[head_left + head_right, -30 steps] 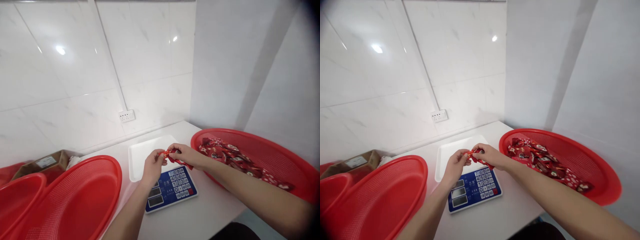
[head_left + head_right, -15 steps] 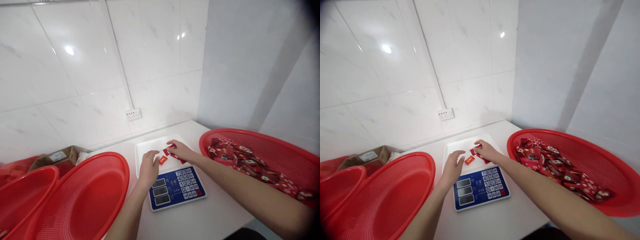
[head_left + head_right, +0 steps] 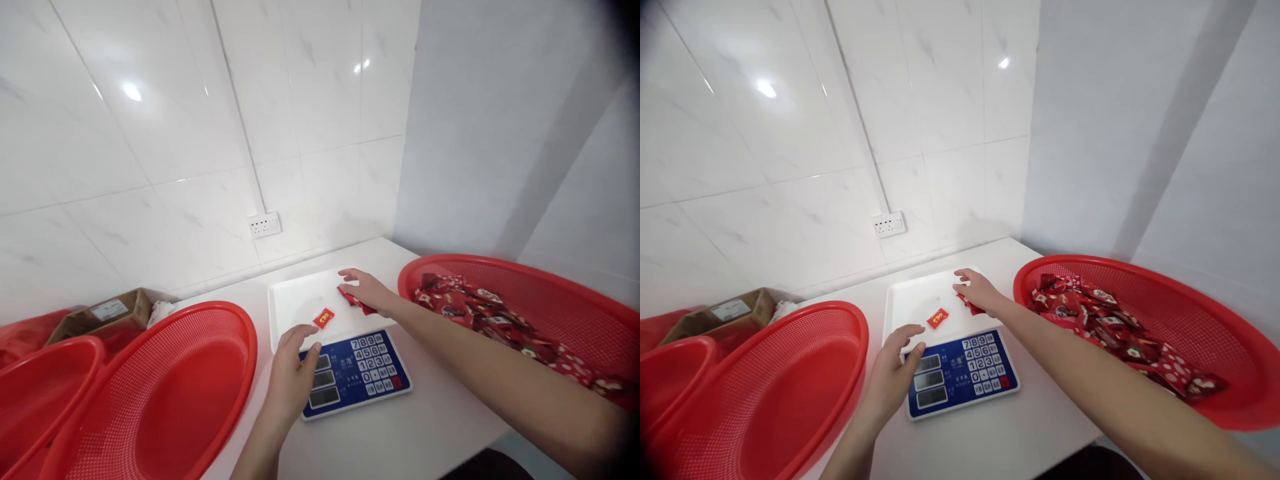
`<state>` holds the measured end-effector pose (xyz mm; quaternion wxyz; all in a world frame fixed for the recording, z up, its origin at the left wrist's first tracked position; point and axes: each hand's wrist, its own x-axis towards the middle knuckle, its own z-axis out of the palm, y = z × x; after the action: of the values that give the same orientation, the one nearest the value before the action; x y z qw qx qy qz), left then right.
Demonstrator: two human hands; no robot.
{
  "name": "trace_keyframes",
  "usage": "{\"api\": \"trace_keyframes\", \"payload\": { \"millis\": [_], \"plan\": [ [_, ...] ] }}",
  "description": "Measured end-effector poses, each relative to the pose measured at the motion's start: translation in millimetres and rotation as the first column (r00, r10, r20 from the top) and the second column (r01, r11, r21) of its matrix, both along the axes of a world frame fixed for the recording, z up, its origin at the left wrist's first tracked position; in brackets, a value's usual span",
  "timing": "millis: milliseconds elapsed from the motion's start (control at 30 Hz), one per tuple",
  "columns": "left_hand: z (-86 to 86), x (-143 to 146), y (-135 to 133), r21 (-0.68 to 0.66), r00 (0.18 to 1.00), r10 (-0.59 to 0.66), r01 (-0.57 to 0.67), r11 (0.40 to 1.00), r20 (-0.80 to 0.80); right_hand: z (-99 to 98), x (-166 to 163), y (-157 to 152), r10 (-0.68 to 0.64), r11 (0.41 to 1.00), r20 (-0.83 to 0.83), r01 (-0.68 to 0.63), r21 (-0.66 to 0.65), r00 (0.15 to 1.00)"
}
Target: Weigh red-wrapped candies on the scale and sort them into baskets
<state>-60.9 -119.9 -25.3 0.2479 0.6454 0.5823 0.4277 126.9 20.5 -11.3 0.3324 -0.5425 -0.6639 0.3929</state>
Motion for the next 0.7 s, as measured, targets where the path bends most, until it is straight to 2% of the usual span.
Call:
{"api": "trace_keyframes", "payload": {
  "millis": [267,433,567,700],
  "plan": [
    [-0.7,10.4,-7.6,0.002,0.994,-0.107,0.107,0.994,0.004,0.9,-13.2,-2.6,-0.014,1.000,-0.013,0.014,0.014,1.000],
    [-5.3,7.9,-10.8,0.009,0.994,-0.107,0.107,0.994,0.036,4.2,-10.7,5.5,0.006,0.997,0.059,-0.010,0.073,0.998],
    [-7.4,-0.4,-18.6,-0.007,0.994,-0.090,0.090,0.996,0.054,16.5,15.0,3.1,0.008,0.985,0.129,-0.030,0.172,0.992],
    [-11.6,-1.3,-32.3,-0.088,0.989,-0.085,0.096,0.991,0.120,21.7,67.3,-4.7,-0.057,0.972,0.208,0.007,0.233,0.976]
  ]
}}
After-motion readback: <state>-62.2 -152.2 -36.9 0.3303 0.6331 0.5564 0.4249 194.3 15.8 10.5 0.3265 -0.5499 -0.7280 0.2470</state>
